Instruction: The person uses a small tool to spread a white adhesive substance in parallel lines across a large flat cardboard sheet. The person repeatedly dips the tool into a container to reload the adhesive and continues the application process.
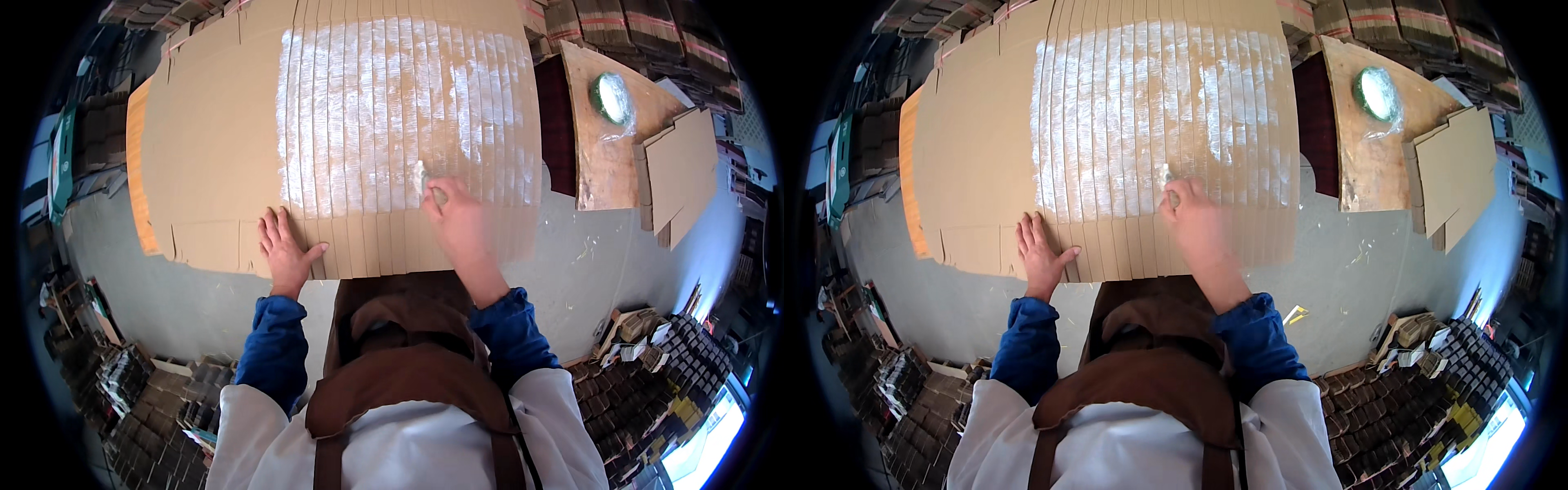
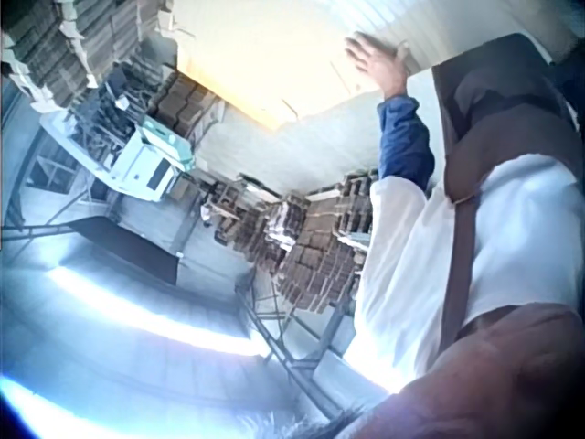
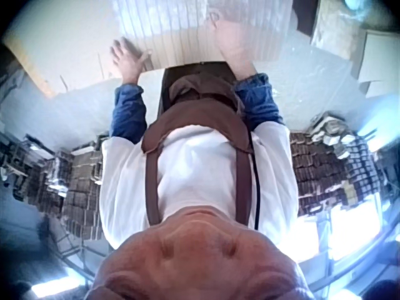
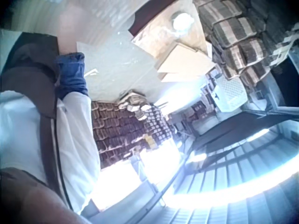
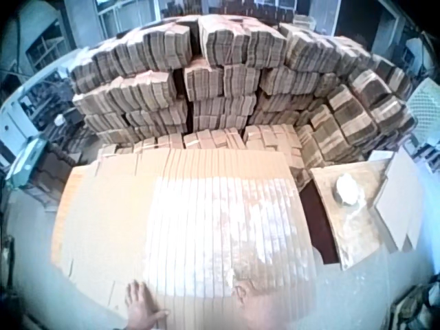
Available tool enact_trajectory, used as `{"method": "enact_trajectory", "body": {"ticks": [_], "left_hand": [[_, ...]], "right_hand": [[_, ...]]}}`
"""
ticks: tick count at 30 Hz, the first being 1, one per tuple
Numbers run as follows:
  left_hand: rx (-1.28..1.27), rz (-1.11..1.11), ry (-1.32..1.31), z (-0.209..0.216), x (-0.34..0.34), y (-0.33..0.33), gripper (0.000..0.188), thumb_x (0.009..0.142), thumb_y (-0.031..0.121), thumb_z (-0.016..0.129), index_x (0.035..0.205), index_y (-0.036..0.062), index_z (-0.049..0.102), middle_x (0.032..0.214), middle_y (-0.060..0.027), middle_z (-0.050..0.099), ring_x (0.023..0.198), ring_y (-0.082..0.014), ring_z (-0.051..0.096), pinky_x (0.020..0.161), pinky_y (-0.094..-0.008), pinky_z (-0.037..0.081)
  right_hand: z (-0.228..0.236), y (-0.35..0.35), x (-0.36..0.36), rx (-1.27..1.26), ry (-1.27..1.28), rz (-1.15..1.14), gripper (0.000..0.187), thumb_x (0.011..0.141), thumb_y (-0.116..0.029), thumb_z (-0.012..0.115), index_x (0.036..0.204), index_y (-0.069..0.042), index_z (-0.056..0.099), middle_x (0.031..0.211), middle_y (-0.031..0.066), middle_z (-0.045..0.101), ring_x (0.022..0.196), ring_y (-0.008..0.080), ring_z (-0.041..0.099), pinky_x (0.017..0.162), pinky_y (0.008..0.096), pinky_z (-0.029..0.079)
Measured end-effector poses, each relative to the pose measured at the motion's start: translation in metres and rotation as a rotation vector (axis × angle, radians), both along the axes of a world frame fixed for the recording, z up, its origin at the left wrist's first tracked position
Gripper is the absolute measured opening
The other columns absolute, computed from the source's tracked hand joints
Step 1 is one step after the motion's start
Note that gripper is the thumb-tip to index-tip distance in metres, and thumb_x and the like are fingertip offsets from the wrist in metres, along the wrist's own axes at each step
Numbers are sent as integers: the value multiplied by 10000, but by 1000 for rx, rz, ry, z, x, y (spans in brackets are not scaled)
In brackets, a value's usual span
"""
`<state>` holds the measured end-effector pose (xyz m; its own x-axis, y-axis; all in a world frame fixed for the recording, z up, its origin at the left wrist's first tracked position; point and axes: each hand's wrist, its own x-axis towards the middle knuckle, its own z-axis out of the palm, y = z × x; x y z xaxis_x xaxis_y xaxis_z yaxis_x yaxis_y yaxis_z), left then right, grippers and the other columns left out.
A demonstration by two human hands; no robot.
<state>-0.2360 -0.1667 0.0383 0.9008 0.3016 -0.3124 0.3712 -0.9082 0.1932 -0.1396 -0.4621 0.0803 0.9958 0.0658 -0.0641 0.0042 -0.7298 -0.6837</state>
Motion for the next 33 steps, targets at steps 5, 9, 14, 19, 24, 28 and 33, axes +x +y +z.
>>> {"method": "enact_trajectory", "body": {"ticks": [5, 9, 14, 19, 24, 28, 33], "left_hand": [[-10, 7, -8, -1, 5, -6, 1170, 629, 391, 899, 1537, 53, 243, 1601, -223, 202, 1469, -450, 168, 1159, -570, 224], [-22, 2, -22, -3, 5, -4, 1167, 633, 381, 898, 1540, 58, 238, 1603, -218, 202, 1472, -447, 165, 1156, -576, 222], [-10, 3, -11, 0, 4, -4, 1162, 641, 375, 896, 1540, 51, 235, 1603, -217, 202, 1472, -449, 164, 1160, -583, 207], [-27, -2, 24, 1, 6, -7, 1150, 642, 387, 893, 1535, 47, 253, 1611, -217, 188, 1479, -445, 152, 1164, -586, 197], [-15, 0, -6, -4, 4, 0, 1148, 639, 377, 897, 1532, 41, 259, 1612, -220, 187, 1483, -445, 144, 1167, -580, 193], [-26, -3, 13, -2, 5, -4, 1160, 632, 378, 900, 1534, 42, 253, 1610, -222, 189, 1481, -446, 146, 1167, -578, 195], [-6, 3, 28, -2, 3, -2, 1174, 628, 385, 901, 1538, 44, 241, 1610, -223, 188, 1479, -450, 150, 1168, -581, 192]], "right_hand": [[-11, -8, 3, 3, -23, 60, 107, 872, -144, 661, 969, -108, 632, 954, 124, 641, 759, 361, 653, 668, 443, 538], [-12, -32, 2, -162, -41, 101, 127, 882, -126, 649, 1004, -93, 643, 1003, 115, 649, 815, 368, 661, 714, 450, 540], [-9, -86, 35, -249, 12, -76, 180, 858, -106, 637, 1038, -105, 621, 1070, 104, 630, 897, 359, 651, 759, 457, 541], [-15, -83, 36, -267, -37, 55, 232, 827, -74, 652, 1053, -104, 610, 1075, 113, 610, 980, 348, 630, 807, 457, 539], [-12, -83, 60, -272, -156, 80, 236, 813, -62, 662, 1043, -76, 610, 1058, 116, 606, 976, 339, 631, 806, 461, 535], [-22, -90, 78, -330, -106, 84, 233, 819, -78, 670, 1045, -71, 615, 1061, 120, 606, 978, 332, 626, 805, 462, 532], [-14, -72, 96, -253, -99, 82, 230, 834, -73, 656, 1061, -85, 619, 1063, 119, 618, 961, 336, 632, 808, 453, 531]]}}
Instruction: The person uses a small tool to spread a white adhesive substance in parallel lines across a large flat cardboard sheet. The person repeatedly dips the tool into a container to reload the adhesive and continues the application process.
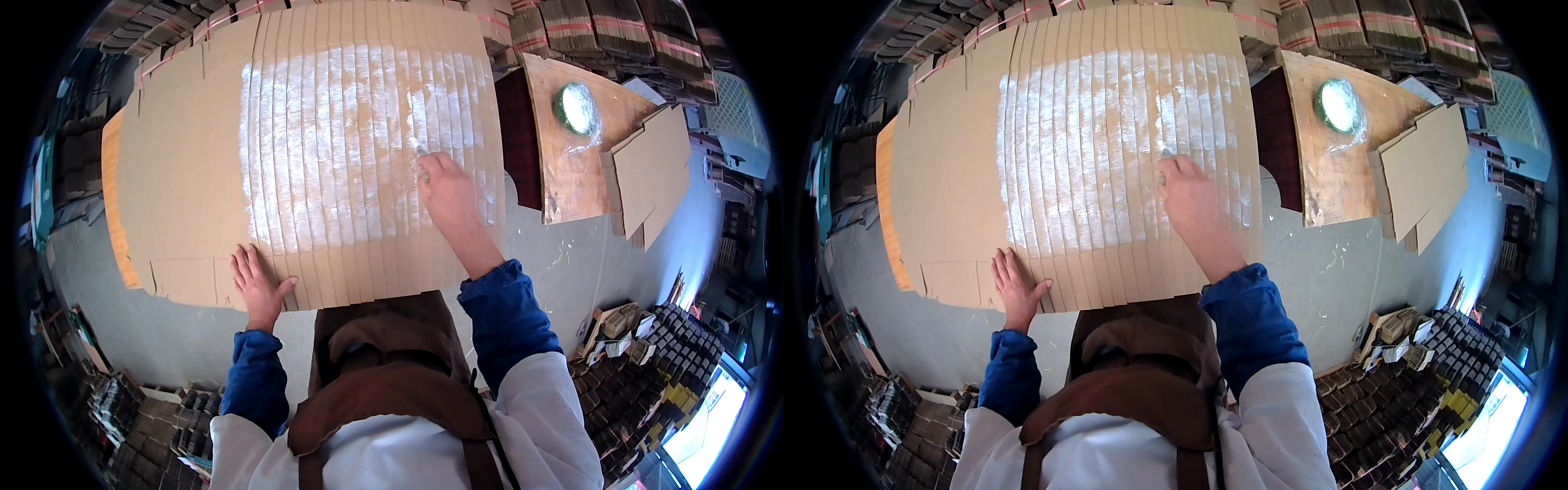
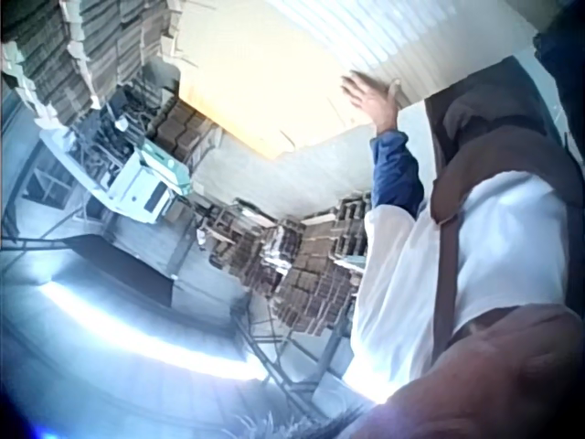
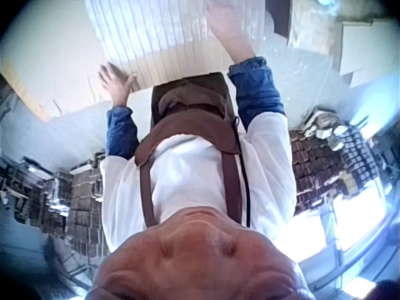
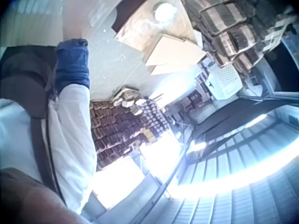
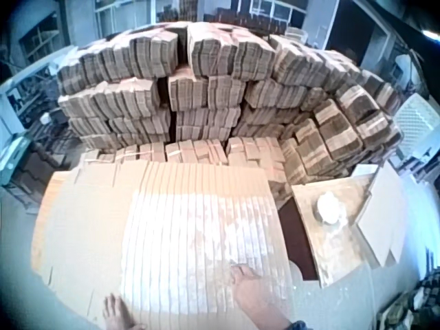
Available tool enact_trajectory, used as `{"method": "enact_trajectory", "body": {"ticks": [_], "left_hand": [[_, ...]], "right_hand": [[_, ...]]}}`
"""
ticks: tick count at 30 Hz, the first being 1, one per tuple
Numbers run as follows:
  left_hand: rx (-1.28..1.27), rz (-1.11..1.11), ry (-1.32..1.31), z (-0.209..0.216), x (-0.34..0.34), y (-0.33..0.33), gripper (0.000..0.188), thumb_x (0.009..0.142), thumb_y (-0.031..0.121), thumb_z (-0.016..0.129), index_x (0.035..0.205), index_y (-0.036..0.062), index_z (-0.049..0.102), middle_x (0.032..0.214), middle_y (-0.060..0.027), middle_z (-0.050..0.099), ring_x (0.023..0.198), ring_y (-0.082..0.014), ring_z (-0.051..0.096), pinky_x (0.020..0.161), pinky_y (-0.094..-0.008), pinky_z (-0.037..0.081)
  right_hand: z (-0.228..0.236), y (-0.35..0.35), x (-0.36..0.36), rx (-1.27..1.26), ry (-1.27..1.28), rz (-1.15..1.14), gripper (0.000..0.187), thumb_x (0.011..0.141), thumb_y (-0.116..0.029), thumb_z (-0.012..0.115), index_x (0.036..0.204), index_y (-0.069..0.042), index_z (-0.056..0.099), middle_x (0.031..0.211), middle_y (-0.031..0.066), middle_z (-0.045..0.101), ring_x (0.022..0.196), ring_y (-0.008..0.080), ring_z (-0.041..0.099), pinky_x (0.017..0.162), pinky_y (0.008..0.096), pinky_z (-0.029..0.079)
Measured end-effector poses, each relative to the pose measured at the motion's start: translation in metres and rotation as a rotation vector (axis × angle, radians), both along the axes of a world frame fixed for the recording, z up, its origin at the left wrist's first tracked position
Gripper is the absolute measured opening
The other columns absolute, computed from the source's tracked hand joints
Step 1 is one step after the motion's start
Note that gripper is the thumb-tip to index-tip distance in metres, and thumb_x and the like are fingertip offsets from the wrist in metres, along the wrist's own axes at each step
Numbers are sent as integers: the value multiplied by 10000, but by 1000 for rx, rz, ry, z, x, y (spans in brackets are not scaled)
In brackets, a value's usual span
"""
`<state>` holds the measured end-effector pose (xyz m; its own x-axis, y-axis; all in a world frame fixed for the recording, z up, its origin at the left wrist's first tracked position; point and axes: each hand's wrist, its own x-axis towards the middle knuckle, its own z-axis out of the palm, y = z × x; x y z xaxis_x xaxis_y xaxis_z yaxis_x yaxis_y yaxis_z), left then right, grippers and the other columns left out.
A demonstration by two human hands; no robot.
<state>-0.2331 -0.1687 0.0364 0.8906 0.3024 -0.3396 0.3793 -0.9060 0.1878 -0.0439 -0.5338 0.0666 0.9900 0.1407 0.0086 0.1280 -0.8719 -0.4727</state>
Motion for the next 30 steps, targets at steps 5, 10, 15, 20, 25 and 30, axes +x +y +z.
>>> {"method": "enact_trajectory", "body": {"ticks": [5, 10, 15, 20, 25, 30], "left_hand": [[-11, -22, -56, -7, 1, 1, 1187, 623, 385, 903, 1542, 45, 233, 1611, -224, 183, 1477, -455, 153, 1168, -583, 193], [16, -22, -18, -4, 0, -3, 1187, 613, 352, 908, 1537, 32, 235, 1600, -235, 201, 1467, -458, 176, 1175, -555, 208], [30, -11, -38, -3, 4, -1, 1183, 604, 325, 912, 1532, 30, 241, 1593, -243, 210, 1461, -462, 186, 1179, -541, 215], [20, -29, -28, -2, 2, -2, 1175, 607, 326, 910, 1527, 25, 244, 1588, -248, 216, 1458, -468, 189, 1178, -542, 216], [37, -40, -46, -3, 1, -1, 1167, 619, 349, 901, 1525, 19, 245, 1585, -254, 219, 1455, -473, 192, 1173, -545, 223], [28, -37, -24, -5, -2, 2, 1176, 624, 374, 900, 1535, 30, 241, 1600, -235, 200, 1470, -456, 172, 1172, -562, 205]], "right_hand": [[-7, -30, 44, -65, -38, -104, 211, 848, -67, 631, 1057, -96, 636, 1045, 123, 642, 926, 354, 645, 787, 439, 534], [-18, -46, 31, -69, -88, 51, 198, 852, -85, 648, 1051, -78, 642, 995, 135, 632, 910, 349, 644, 772, 444, 541], [-5, -74, 43, -75, -80, -67, 190, 840, -93, 659, 1030, -87, 664, 952, 130, 632, 870, 349, 654, 739, 442, 548], [-14, -70, 18, -113, -12, -61, 176, 835, -113, 664, 1009, -90, 658, 946, 112, 636, 848, 331, 664, 724, 436, 553], [7, -26, 2, 45, -13, 69, 180, 843, -133, 658, 1017, -91, 657, 955, 112, 642, 834, 332, 666, 714, 429, 552], [-9, -47, 15, -12, 41, -130, 187, 865, -143, 638, 1046, -104, 661, 1013, 124, 651, 864, 346, 665, 742, 452, 543]]}}
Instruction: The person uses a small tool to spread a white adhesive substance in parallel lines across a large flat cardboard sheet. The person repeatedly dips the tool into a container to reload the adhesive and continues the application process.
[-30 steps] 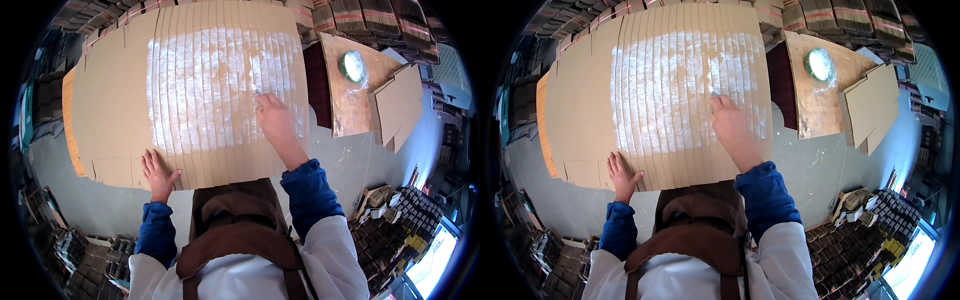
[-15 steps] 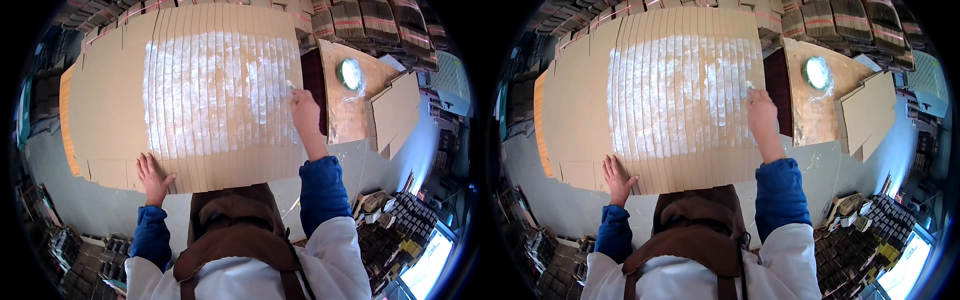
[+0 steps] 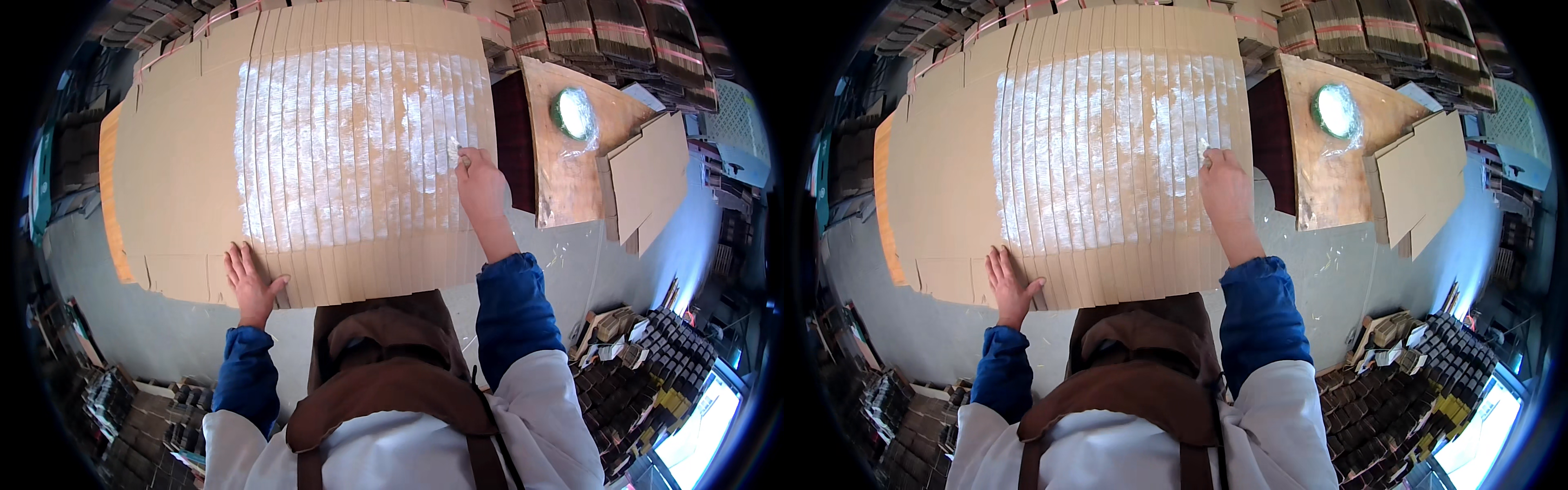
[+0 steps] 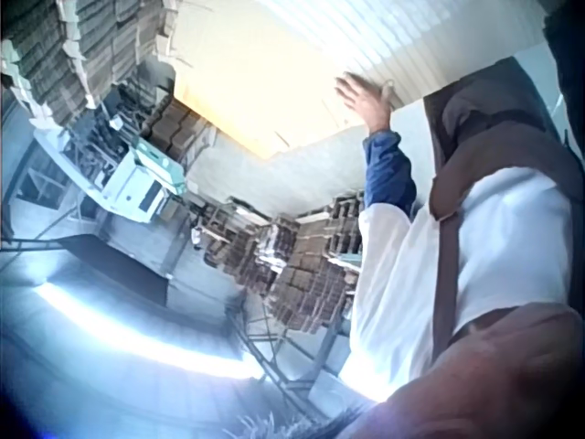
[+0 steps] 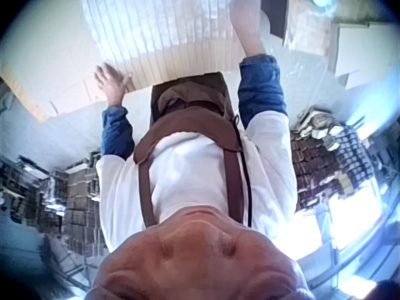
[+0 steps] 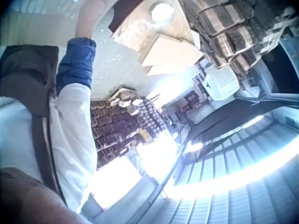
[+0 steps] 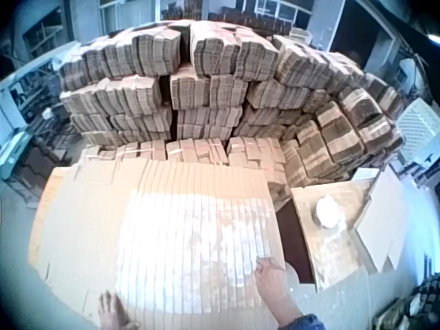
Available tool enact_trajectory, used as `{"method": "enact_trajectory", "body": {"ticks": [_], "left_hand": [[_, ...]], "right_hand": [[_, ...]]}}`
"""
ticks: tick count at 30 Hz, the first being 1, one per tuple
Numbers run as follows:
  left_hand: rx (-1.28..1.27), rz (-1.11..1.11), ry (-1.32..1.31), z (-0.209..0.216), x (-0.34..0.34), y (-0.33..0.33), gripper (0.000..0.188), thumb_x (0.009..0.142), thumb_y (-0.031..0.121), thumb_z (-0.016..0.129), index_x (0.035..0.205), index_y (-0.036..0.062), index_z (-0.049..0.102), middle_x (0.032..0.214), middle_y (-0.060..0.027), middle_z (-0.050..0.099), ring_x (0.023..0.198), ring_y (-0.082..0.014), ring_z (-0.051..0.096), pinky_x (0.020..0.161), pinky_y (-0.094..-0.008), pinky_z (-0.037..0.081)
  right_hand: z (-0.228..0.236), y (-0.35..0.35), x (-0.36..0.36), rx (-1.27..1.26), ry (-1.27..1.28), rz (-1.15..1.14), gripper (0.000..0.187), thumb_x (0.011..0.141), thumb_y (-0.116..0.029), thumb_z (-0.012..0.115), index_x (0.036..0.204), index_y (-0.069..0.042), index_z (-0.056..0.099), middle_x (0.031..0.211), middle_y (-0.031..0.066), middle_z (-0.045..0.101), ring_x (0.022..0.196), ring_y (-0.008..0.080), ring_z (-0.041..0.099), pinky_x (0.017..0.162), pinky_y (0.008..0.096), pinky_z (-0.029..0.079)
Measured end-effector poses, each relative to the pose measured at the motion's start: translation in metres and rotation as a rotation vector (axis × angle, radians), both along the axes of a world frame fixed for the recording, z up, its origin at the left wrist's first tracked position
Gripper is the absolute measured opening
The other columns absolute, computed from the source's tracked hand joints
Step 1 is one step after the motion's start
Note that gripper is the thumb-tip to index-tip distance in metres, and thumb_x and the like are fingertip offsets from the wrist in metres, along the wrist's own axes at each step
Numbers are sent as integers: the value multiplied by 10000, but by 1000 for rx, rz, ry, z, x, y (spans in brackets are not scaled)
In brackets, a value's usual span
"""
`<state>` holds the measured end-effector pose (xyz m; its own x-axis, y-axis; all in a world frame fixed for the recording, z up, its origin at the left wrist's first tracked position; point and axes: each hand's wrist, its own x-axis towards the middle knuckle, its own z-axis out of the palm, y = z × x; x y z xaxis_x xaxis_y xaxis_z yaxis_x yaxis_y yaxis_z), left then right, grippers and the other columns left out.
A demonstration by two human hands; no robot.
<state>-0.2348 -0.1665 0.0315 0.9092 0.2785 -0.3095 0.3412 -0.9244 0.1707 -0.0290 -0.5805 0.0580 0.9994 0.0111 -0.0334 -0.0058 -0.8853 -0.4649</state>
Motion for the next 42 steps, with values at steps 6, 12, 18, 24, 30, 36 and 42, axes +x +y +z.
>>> {"method": "enact_trajectory", "body": {"ticks": [6, 12, 18, 24, 30, 36, 42], "left_hand": [[0, -7, -9, 2, 3, -6, 1152, 638, 365, 889, 1526, 19, 242, 1587, -249, 216, 1456, -473, 189, 1167, -554, 229], [-9, 18, 19, 6, 3, -5, 1146, 649, 370, 887, 1539, 50, 239, 1607, -219, 197, 1474, -454, 163, 1164, -571, 221], [-30, 49, 31, 6, 1, -3, 1155, 661, 404, 881, 1552, 70, 228, 1627, -194, 162, 1491, -441, 128, 1154, -601, 210], [-43, 35, 32, 7, -2, -3, 1154, 668, 412, 876, 1554, 71, 219, 1631, -189, 151, 1492, -440, 125, 1144, -617, 213], [-50, 41, 27, 5, 5, -6, 1143, 676, 419, 872, 1551, 72, 223, 1629, -186, 149, 1492, -439, 123, 1140, -622, 215], [-34, 51, 55, 10, 0, -5, 1138, 674, 417, 875, 1547, 72, 232, 1629, -185, 148, 1489, -442, 129, 1141, -622, 217], [-41, 38, 38, 7, 0, -3, 1139, 674, 411, 876, 1545, 63, 231, 1626, -195, 151, 1488, -442, 132, 1144, -618, 216]], "right_hand": [[-5, -22, 0, 11, 41, -49, 203, 907, -141, 596, 1092, -87, 660, 1051, 147, 661, 875, 378, 663, 770, 467, 534], [5, 8, -64, 117, 89, -12, 160, 907, -159, 616, 1043, -91, 668, 1020, 156, 668, 836, 384, 664, 728, 455, 532], [21, 15, -83, 27, 72, 29, 177, 909, -181, 601, 1051, -100, 669, 1033, 142, 657, 841, 385, 662, 747, 476, 543], [13, 2, -115, -27, 60, -36, 161, 878, -154, 627, 1026, -108, 670, 955, 122, 653, 783, 365, 662, 711, 460, 544], [-14, -3, -130, -25, 33, 21, 186, 854, -141, 646, 1040, -125, 649, 978, 127, 636, 808, 366, 662, 740, 455, 549], [12, 22, -87, -120, -47, 73, 202, 834, -108, 667, 1035, -119, 642, 978, 115, 620, 871, 345, 656, 734, 456, 543], [-12, 4, -43, -218, -90, 75, 243, 808, -89, 684, 1045, -126, 650, 966, 117, 609, 895, 349, 643, 757, 464, 532]]}}
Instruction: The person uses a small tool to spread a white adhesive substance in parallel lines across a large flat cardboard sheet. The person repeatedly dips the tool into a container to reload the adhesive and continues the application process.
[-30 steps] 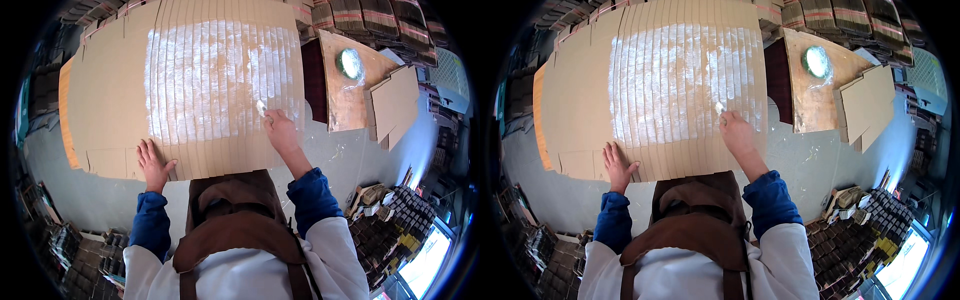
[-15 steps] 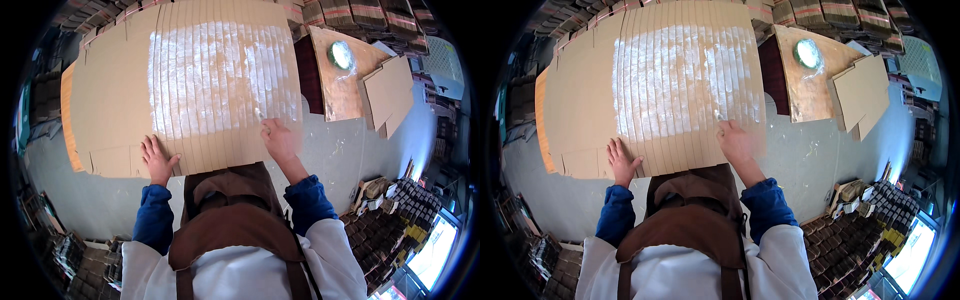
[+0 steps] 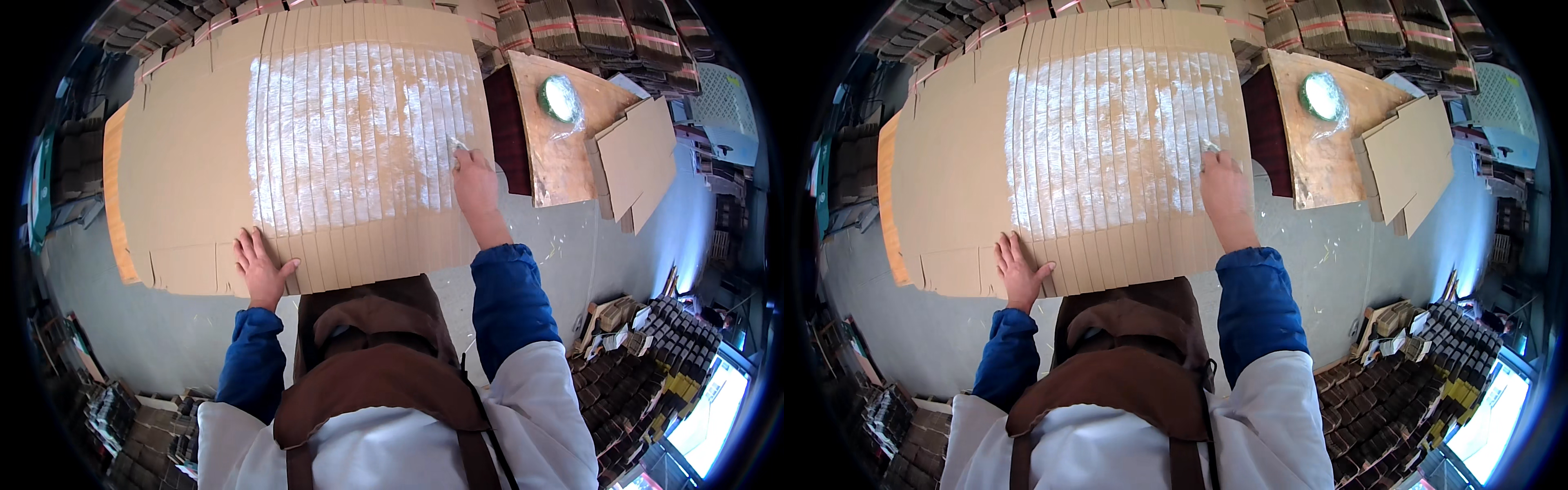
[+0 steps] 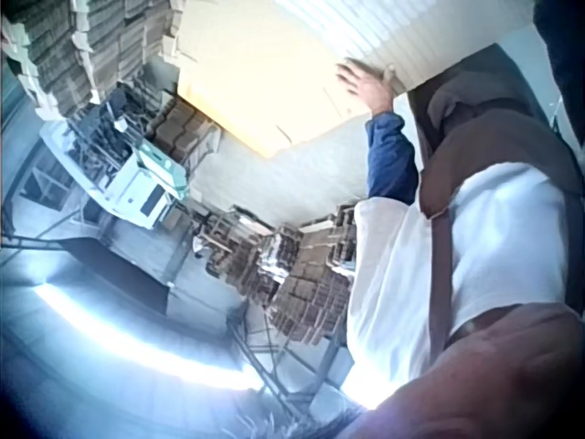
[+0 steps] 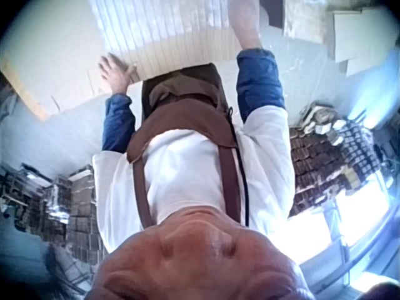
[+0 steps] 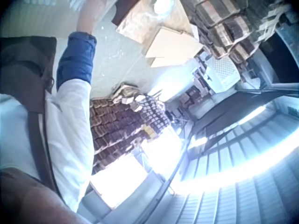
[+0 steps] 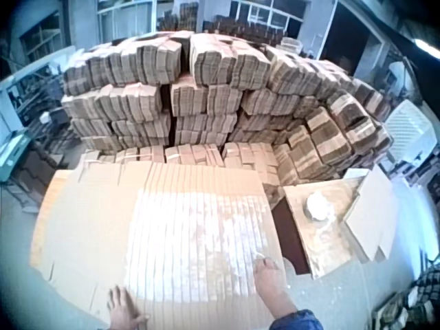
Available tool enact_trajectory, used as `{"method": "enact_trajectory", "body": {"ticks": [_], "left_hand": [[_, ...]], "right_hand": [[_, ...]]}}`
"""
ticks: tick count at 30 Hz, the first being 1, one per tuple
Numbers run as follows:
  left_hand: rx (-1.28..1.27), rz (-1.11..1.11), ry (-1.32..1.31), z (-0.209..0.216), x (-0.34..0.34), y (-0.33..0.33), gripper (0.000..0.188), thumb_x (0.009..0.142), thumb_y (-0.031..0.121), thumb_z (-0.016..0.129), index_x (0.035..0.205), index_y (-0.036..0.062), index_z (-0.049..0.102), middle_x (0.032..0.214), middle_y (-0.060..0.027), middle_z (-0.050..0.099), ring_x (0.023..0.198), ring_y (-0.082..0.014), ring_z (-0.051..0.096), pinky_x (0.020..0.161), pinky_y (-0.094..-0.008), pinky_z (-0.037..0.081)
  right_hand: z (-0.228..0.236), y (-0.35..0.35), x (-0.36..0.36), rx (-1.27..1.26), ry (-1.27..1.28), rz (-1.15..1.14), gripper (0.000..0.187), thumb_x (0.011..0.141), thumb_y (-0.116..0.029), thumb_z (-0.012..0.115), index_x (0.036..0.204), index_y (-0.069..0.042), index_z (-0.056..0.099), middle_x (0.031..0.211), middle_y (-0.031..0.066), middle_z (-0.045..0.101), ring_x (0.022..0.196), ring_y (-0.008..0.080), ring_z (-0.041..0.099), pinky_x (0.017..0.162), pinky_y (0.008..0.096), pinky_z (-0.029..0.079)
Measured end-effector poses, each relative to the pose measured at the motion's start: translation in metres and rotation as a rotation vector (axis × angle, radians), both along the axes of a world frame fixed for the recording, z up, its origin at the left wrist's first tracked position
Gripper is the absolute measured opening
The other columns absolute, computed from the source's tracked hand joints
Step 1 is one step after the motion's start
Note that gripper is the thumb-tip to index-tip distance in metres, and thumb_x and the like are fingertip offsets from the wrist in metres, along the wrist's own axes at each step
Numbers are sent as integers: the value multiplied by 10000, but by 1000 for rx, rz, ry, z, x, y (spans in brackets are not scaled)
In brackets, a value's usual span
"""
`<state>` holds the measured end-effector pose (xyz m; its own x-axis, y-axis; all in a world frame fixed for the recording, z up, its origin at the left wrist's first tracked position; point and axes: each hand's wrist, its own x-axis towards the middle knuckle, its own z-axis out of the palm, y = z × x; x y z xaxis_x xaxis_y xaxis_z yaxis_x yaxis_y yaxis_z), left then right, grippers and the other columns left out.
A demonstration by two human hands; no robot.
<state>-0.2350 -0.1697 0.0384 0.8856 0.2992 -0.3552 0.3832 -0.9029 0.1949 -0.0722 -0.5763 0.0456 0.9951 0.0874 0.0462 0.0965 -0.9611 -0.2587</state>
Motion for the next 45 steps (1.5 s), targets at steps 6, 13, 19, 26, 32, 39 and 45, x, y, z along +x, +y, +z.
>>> {"method": "enact_trajectory", "body": {"ticks": [6, 13, 19, 26, 32, 39, 45], "left_hand": [[5, -2, 5, 0, 5, -3, 1143, 672, 401, 878, 1547, 58, 228, 1624, -200, 155, 1488, -446, 128, 1150, -609, 212], [-4, -22, -29, -6, 2, 0, 1156, 662, 409, 880, 1549, 58, 226, 1625, -204, 156, 1488, -448, 129, 1151, -610, 204], [11, 2, 10, -2, -3, 2, 1159, 661, 414, 879, 1549, 56, 226, 1625, -206, 157, 1485, -450, 137, 1151, -609, 201], [13, -4, -13, -5, -4, 6, 1164, 667, 437, 871, 1559, 70, 219, 1627, -201, 156, 1485, -453, 133, 1147, -620, 194], [27, -7, 2, -1, 3, -1, 1167, 665, 486, 856, 1559, 81, 224, 1628, -186, 167, 1490, -427, 143, 1133, -625, 215], [7, -3, -45, -2, -1, 4, 1157, 674, 495, 845, 1559, 86, 223, 1629, -190, 159, 1490, -439, 136, 1109, -655, 232], [9, 6, -2, 3, 0, 1, 1163, 672, 478, 850, 1563, 89, 213, 1632, -188, 156, 1481, -446, 149, 1107, -641, 241]], "right_hand": [[-12, -29, 33, -4, -12, -60, 225, 830, -95, 664, 1054, -114, 653, 964, 132, 615, 853, 365, 650, 735, 468, 541], [-7, -60, 36, 16, 9, -81, 182, 897, -160, 612, 1065, -101, 649, 975, 157, 636, 825, 394, 652, 707, 491, 537], [24, -36, -25, 198, 48, 20, 197, 875, -105, 624, 1070, -105, 654, 984, 145, 629, 848, 382, 655, 736, 475, 549], [27, -57, -62, 134, 130, -129, 243, 852, -46, 609, 1086, -105, 641, 1026, 131, 629, 843, 363, 657, 741, 463, 553], [50, 107, -97, 359, 167, 407, 326, 786, -7, 620, 1098, -97, 649, 1097, 143, 619, 1000, 342, 633, 828, 417, 534], [33, -13, -50, 184, 78, -150, 192, 892, -155, 624, 1071, -89, 646, 992, 168, 642, 811, 391, 656, 706, 487, 532], [65, 90, -35, 480, 134, -154, 174, 895, -178, 655, 1035, -75, 668, 997, 188, 677, 856, 390, 670, 740, 463, 538]]}}
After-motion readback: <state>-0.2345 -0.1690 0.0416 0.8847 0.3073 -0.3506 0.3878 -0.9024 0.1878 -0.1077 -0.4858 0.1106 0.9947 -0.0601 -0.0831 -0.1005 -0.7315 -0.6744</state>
